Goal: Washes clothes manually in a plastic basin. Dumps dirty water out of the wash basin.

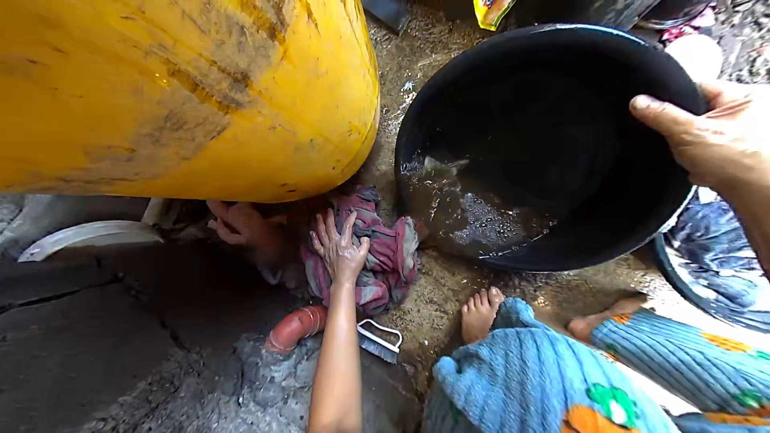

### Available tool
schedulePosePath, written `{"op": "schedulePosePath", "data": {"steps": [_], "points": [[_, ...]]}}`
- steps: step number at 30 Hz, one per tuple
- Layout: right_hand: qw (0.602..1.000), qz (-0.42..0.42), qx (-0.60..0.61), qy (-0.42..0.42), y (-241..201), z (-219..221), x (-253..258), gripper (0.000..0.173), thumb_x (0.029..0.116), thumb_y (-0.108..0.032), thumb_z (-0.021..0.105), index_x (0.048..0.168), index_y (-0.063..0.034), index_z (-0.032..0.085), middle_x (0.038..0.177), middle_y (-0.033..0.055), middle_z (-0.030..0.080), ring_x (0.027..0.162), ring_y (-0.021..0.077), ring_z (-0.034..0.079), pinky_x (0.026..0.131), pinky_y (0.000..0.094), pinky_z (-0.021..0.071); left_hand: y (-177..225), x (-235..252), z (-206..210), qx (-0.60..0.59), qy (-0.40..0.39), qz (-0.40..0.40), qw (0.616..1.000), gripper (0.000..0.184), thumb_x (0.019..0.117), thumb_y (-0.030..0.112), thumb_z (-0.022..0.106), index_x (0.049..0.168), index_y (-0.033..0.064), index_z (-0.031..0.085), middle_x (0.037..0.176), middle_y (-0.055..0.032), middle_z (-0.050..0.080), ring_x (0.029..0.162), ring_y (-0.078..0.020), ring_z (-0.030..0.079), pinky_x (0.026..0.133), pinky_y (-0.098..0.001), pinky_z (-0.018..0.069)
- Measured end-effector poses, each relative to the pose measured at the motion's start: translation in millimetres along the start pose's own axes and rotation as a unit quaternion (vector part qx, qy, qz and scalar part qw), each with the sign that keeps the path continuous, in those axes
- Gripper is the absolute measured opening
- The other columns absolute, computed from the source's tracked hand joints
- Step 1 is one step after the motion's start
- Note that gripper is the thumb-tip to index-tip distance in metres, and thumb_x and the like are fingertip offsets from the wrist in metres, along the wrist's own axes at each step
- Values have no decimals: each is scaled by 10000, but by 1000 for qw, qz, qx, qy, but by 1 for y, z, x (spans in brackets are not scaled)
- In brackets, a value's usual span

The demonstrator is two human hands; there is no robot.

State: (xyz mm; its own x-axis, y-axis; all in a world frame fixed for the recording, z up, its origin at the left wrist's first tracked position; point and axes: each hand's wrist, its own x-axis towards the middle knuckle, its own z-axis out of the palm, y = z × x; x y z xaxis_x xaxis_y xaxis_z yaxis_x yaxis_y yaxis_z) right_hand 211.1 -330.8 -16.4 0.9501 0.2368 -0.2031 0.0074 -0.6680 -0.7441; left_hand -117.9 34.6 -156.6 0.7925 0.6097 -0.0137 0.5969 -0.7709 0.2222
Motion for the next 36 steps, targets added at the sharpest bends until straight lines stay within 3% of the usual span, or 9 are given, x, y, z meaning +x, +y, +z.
{"op": "schedulePosePath", "data": {"steps": [2, 7, 12, 15, 19, 23, 28, 33, 36], "points": [[999, -23, -28, -11, -26, 2, -8, 479, 962, -466, 666, 1143, -23, 661, 953, 91, 660, 806, 94, 611, 800, 421, 517, 0, 0, 1, 0, 7, 4, 1000, 538, 847, 386, 649, 1369, 262, 663, 1608, -262, 355, 1523, -516, 201, 1163, -747, 87], [993, -81, -88, -15, -57, 4, -17, 493, 953, -524, 639, 1036, -38, 658, 865, 86, 622, 753, 141, 571, 721, 468, 463, 1, 2, 1, -8, 7, 5, 1000, 538, 841, 376, 658, 1367, 263, 666, 1605, -264, 360, 1522, -517, 205, 1160, -752, 91], [973, -190, -130, 25, -60, -6, -23, 666, 929, -608, 619, 1007, 52, 653, 921, 234, 620, 834, 304, 591, 746, 562, 436, 3, 2, 1, -1, 16, 9, 1000, 533, 843, 376, 642, 1358, 239, 673, 1599, -270, 369, 1513, -521, 230, 1161, -748, 101], [954, -246, -160, 65, -66, -13, -42, 583, 979, -496, 612, 890, 79, 572, 778, 233, 570, 700, 305, 546, 639, 518, 398, 6, 4, -1, 4, 19, 17, 1000, 524, 841, 364, 632, 1339, 210, 688, 1568, -289, 407, 1490, -541, 274, 1154, -756, 123], [894, -360, -233, 134, -60, -33, -61, 328, 975, -164, 583, 795, 97, 503, 749, 311, 561, 672, 465, 584, 568, 564, 401, 7, 4, -2, 10, 22, 25, 999, 534, 847, 386, 605, 1333, 185, 692, 1541, -300, 436, 1468, -561, 302, 1142, -769, 141], [795, -503, -280, 192, -61, -58, -71, 213, 890, -70, 572, 719, 19, 480, 636, 194, 490, 594, 362, 538, 514, 438, 362, 11, 0, -4, 5, 50, 44, 998, 553, 844, 401, 581, 1322, 147, 692, 1522, -325, 443, 1449, -591, 310, 1115, -794, 152], [733, -582, -274, 222, -59, -86, -85, 275, 994, -102, 487, 724, -70, 441, 602, 71, 387, 562, 238, 417, 527, 354, 321, 15, 1, -8, -1, 29, 46, 999, 582, 855, 409, 556, 1341, 108, 669, 1532, -343, 415, 1447, -626, 269, 1092, -819, 143], [716, -589, -276, 254, -68, -103, -101, 229, 1018, -59, 464, 790, -71, 449, 662, 88, 404, 610, 245, 429, 562, 349, 352, 11, -1, -6, -2, 29, 59, 998, 604, 850, 414, 574, 1358, 96, 653, 1542, -362, 385, 1446, -655, 225, 1076, -839, 121], [756, -534, -220, 308, -58, -102, -100, 217, 977, -97, 591, 817, -36, 458, 740, 138, 468, 723, 237, 509, 670, 316, 425, 11, -2, -4, -3, 40, 60, 997, 583, 855, 398, 574, 1340, 87, 665, 1535, -359, 398, 1444, -654, 230, 1081, -835, 117]]}}
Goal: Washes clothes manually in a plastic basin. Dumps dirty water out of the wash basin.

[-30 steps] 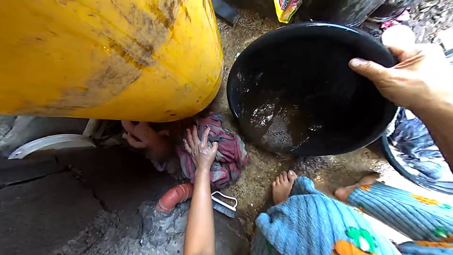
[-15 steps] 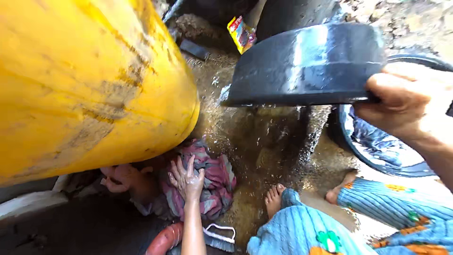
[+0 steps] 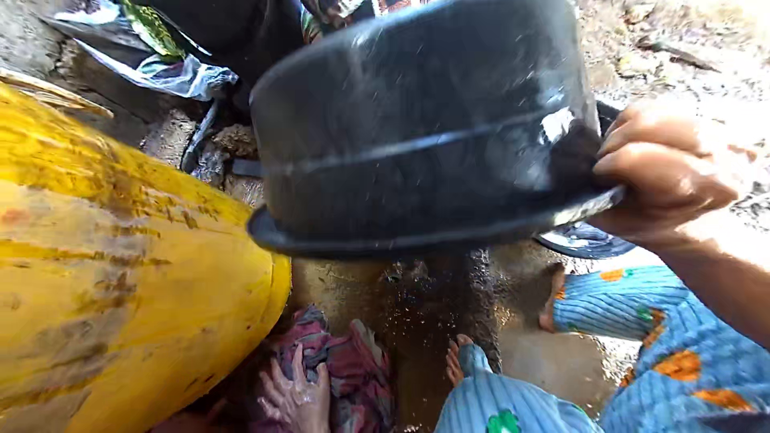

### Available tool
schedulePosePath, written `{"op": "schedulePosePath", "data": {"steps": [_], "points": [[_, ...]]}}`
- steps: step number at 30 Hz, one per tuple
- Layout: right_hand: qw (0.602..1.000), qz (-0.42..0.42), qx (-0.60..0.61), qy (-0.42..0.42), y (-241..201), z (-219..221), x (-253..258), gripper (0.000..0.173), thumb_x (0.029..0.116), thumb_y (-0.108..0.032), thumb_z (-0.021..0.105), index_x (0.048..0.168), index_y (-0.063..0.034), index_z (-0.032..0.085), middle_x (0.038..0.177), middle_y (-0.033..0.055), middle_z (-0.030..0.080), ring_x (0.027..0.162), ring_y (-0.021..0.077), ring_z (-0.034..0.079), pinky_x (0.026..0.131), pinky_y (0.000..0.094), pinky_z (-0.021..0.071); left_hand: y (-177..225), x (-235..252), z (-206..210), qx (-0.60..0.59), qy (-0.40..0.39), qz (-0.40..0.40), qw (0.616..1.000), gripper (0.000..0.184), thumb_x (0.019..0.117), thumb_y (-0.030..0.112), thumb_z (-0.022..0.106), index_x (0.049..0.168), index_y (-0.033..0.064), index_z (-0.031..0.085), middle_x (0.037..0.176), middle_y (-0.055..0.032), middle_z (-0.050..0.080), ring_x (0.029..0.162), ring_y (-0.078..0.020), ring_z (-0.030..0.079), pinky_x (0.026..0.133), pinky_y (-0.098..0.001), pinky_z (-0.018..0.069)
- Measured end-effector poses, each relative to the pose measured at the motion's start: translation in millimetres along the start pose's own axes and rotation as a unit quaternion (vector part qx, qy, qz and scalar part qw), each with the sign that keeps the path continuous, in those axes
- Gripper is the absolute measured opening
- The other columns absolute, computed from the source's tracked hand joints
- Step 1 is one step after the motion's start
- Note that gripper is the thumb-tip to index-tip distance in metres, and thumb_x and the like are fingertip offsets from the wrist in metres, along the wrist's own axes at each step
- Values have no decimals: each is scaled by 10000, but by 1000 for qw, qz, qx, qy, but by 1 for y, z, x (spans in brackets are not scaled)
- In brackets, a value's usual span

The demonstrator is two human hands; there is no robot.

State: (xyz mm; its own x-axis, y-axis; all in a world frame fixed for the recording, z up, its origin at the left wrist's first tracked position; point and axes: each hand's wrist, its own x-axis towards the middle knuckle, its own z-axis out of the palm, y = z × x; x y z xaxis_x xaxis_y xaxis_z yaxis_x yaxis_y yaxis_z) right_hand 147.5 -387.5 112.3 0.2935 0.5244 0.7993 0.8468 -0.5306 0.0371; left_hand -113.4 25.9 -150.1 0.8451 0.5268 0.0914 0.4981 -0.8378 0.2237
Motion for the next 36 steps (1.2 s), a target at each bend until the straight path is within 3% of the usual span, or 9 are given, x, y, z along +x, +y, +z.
{"op": "schedulePosePath", "data": {"steps": [3, 6, 13, 18, 25, 29, 34, 35, 36], "points": [[981, 189, -20, 37, -6, 10, -6, 204, 942, -73, 646, 840, 72, 545, 782, 175, 597, 792, 119, 599, 734, 224, 469, 6, 1, -3, 4, -14, -16, 1000, 578, 865, 389, 554, 1356, 102, 657, 1551, -346, 385, 1457, -634, 231, 1085, -825, 126], [888, 447, 106, 28, -9, 26, -23, 121, 843, -12, 667, 964, -4, 672, 909, -62, 706, 856, -101, 636, 810, 122, 534, 6, 1, -2, 2, -14, -25, 1000, 589, 852, 402, 566, 1353, 107, 661, 1550, -341, 391, 1457, -631, 235, 1094, -820, 116], [511, 810, 287, -19, -30, 112, -125, 366, 818, 98, 622, 1138, -80, 621, 887, 50, 673, 716, 132, 651, 620, 358, 568, 6, 2, -3, 19, -18, -34, 999, 593, 847, 423, 557, 1342, 117, 673, 1556, -315, 402, 1474, -590, 251, 1129, -782, 114], [364, 883, 297, 3, -46, 167, -162, 480, 825, 74, 595, 1286, -56, 556, 1022, 137, 639, 837, 224, 644, 681, 437, 558, 16, 6, -8, 23, -28, -48, 998, 545, 840, 314, 619, 1350, 129, 671, 1568, -346, 356, 1481, -607, 205, 1125, -796, 103], [387, 823, 393, -137, -19, 200, -181, 466, 1057, -287, 558, 1444, -58, 439, 1246, 113, 636, 1042, 182, 669, 869, 371, 582, 133, -6, -15, -19, -305, 74, 949, 374, 976, 217, 614, 1295, 39, 694, 1395, -234, 614, 1369, -410, 522, 1194, -607, 296], [510, 754, 302, -282, 7, 178, -172, 651, 1035, -293, 617, 1541, 4, 334, 1494, 248, 490, 1296, 348, 566, 1046, 502, 497, 132, -22, 23, 97, -458, 103, 878, 605, 934, 299, 681, 1450, 13, 549, 1541, -301, 431, 1492, -450, 328, 1230, -617, 164], [684, 430, 184, -560, 83, 84, -222, 380, 1079, -284, 544, 1267, 33, 636, 1122, 297, 692, 1041, 491, 670, 870, 738, 483, 112, -38, -7, 233, -613, 161, 738, 355, 990, 145, 601, 1272, -67, 637, 1361, -237, 617, 1365, -387, 493, 1177, -543, 271], [669, 378, 140, -624, 94, 59, -229, 349, 1081, -249, 533, 1222, 41, 668, 1068, 301, 704, 995, 489, 684, 829, 718, 507, 108, -44, -9, 243, -626, 164, 723, 337, 996, 108, 585, 1276, -74, 631, 1353, -244, 620, 1364, -393, 495, 1189, -545, 257], [544, 426, 75, -719, 97, 40, -212, 345, 1093, -210, 513, 1314, 27, 633, 1214, 316, 662, 1170, 498, 619, 996, 703, 430, 107, -47, -7, 249, -636, 161, 713, 328, 1004, 74, 564, 1285, -87, 619, 1355, -257, 614, 1368, -405, 489, 1199, -552, 238]]}}
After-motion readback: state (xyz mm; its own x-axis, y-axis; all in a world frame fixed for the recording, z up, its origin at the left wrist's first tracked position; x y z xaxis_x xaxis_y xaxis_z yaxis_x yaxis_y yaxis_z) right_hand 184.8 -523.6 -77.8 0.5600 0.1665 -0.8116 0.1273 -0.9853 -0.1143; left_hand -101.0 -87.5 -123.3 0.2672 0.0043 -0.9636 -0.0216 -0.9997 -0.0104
